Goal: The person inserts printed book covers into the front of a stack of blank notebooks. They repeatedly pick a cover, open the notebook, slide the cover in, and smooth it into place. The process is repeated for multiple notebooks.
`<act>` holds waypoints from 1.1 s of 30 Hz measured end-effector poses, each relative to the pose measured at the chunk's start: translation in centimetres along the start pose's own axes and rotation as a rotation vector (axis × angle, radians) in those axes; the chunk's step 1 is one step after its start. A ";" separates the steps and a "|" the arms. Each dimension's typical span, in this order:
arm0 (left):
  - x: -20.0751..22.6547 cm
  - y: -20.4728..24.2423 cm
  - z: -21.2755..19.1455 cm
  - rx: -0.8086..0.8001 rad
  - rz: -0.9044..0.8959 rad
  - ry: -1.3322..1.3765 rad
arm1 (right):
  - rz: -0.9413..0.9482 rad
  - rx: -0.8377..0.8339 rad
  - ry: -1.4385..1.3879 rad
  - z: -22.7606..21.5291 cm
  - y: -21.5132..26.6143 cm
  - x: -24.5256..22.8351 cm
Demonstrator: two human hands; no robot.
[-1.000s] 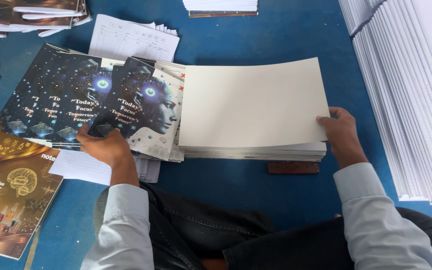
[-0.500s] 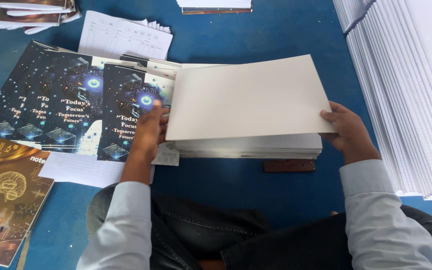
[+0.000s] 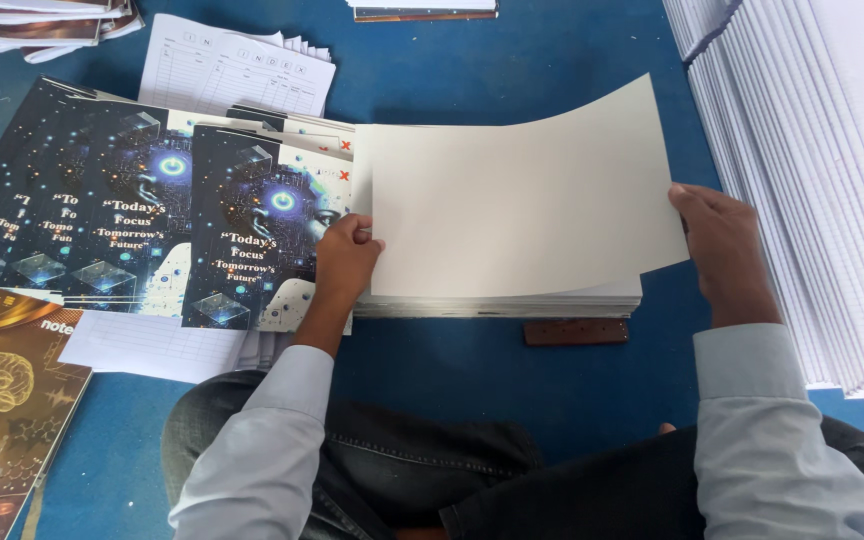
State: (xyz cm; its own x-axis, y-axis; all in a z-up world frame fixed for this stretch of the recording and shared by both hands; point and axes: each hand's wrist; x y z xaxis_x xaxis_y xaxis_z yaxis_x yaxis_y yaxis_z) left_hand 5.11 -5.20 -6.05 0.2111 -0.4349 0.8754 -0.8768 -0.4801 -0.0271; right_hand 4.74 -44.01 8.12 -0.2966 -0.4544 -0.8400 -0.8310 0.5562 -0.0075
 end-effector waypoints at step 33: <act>2.0 1.7 4.2 -0.137 0.141 -0.050 | -0.600 -0.290 0.329 12.2 4.2 -2.8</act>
State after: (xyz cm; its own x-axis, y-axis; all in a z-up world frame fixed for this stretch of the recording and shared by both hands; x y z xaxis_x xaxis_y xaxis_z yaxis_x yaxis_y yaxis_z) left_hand 5.85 -10.07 -6.33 0.1005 -0.5291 0.8426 -0.9491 -0.3051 -0.0784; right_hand 7.79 -31.89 3.77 0.1601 -0.8327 -0.5301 -0.9718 -0.0388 -0.2325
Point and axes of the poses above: each hand's wrist, its own y-axis away from the middle knuckle, its own z-axis out of the palm, x = y × z, and after that the axes turned 13 degrees about x, right-handed
